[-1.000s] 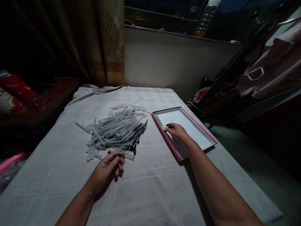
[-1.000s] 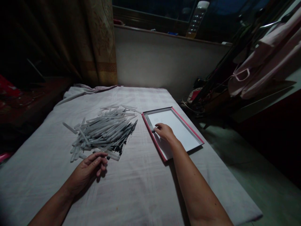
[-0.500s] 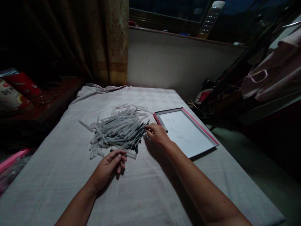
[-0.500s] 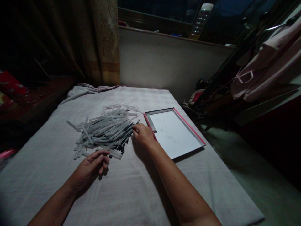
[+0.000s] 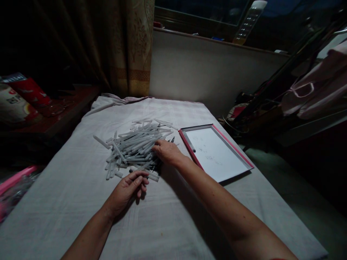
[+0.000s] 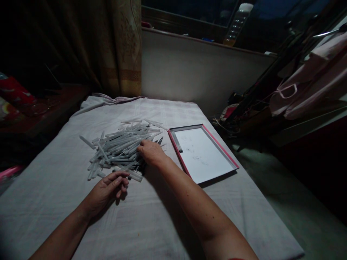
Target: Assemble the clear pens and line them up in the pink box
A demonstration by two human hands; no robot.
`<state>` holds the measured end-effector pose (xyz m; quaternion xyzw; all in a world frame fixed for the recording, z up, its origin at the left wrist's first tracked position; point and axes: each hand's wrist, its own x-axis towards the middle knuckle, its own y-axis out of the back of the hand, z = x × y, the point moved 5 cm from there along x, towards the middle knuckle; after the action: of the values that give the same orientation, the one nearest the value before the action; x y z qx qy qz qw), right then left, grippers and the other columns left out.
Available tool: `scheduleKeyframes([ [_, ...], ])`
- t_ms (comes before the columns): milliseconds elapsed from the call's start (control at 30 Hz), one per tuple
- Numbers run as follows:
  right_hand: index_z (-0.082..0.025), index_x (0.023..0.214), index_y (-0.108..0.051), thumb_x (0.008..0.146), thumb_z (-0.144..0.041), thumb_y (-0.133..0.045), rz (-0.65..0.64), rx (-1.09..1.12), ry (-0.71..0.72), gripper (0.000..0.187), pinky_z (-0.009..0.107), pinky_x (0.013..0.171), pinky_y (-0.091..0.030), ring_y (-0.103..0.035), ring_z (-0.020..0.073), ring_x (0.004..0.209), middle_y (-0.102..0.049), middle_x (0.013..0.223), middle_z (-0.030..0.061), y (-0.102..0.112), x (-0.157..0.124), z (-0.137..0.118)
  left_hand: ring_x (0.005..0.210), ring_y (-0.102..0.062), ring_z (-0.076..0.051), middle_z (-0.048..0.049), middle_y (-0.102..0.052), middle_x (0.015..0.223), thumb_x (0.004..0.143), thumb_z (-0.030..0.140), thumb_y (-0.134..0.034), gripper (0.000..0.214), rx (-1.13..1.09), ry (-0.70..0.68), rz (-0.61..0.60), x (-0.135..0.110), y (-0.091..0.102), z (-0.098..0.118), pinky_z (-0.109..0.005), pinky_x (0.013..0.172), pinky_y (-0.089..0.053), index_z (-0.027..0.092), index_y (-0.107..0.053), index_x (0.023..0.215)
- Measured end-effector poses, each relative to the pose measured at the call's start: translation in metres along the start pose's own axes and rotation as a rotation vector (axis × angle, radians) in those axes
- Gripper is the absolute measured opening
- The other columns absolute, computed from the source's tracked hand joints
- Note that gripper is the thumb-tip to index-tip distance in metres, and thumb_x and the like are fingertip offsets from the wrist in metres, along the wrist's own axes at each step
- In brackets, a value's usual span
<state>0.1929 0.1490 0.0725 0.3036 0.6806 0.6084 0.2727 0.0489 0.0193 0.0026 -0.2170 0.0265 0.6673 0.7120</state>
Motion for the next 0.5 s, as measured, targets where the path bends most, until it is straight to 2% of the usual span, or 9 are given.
scheduleKeyframes([
  [100, -0.023, 0.11, -0.072, 0.098, -0.022, -0.048, 0.055, -0.011, 0.019, 0.027, 0.028, 0.077, -0.048, -0.064, 0.023, 0.099, -0.07, 0.114, 0.0085, -0.001, -0.003, 0.001, 0.049, -0.055, -0.008, -0.0011, -0.067, 0.077, 0.069, 0.058, -0.081, 0.053, 0.0, 0.001, -0.006, 0.0, -0.001, 0.001, -0.018, 0.04, -0.042, 0.017, -0.068, 0.101],
  [200, -0.022, 0.111, -0.072, 0.099, -0.02, -0.046, 0.174, 0.022, 0.03, 0.028, 0.026, 0.074, -0.048, -0.066, 0.021, 0.095, -0.071, 0.114, 0.0081, -0.003, -0.008, 0.005, 0.048, -0.054, -0.007, -0.0009, -0.067, 0.076, 0.069, 0.058, -0.082, 0.054, 0.004, -0.002, -0.013, 0.0, -0.001, 0.001, -0.018, 0.041, -0.042, 0.017, -0.069, 0.101],
  [367, -0.02, 0.095, -0.074, 0.094, -0.016, -0.054, 0.389, 0.14, 0.061, 0.021, 0.025, 0.071, -0.05, -0.068, 0.0184, 0.083, -0.074, 0.099, 0.0067, -0.006, -0.017, 0.012, 0.049, -0.055, -0.008, -0.0011, -0.067, 0.076, 0.067, 0.059, -0.083, 0.055, 0.013, -0.003, -0.01, -0.001, -0.002, 0.003, -0.018, 0.041, -0.043, 0.017, -0.069, 0.1],
  [433, -0.021, 0.097, -0.074, 0.094, -0.016, -0.054, 0.432, 0.164, 0.071, 0.02, 0.025, 0.074, -0.052, -0.069, 0.0184, 0.085, -0.074, 0.1, 0.0069, -0.006, -0.022, 0.013, 0.05, -0.055, -0.007, -0.001, -0.067, 0.076, 0.068, 0.058, -0.083, 0.053, 0.01, -0.005, -0.004, -0.001, -0.003, 0.004, -0.018, 0.042, -0.043, 0.017, -0.07, 0.1],
  [500, -0.021, 0.101, -0.072, 0.096, -0.017, -0.052, 0.572, 0.254, 0.062, 0.021, 0.029, 0.081, -0.054, -0.069, 0.0194, 0.091, -0.074, 0.102, 0.0085, 0.001, -0.03, 0.016, 0.051, -0.055, -0.007, -0.001, -0.067, 0.077, 0.068, 0.057, -0.083, 0.052, 0.004, -0.008, 0.0, -0.001, -0.003, 0.005, -0.018, 0.042, -0.043, 0.017, -0.07, 0.1],
])
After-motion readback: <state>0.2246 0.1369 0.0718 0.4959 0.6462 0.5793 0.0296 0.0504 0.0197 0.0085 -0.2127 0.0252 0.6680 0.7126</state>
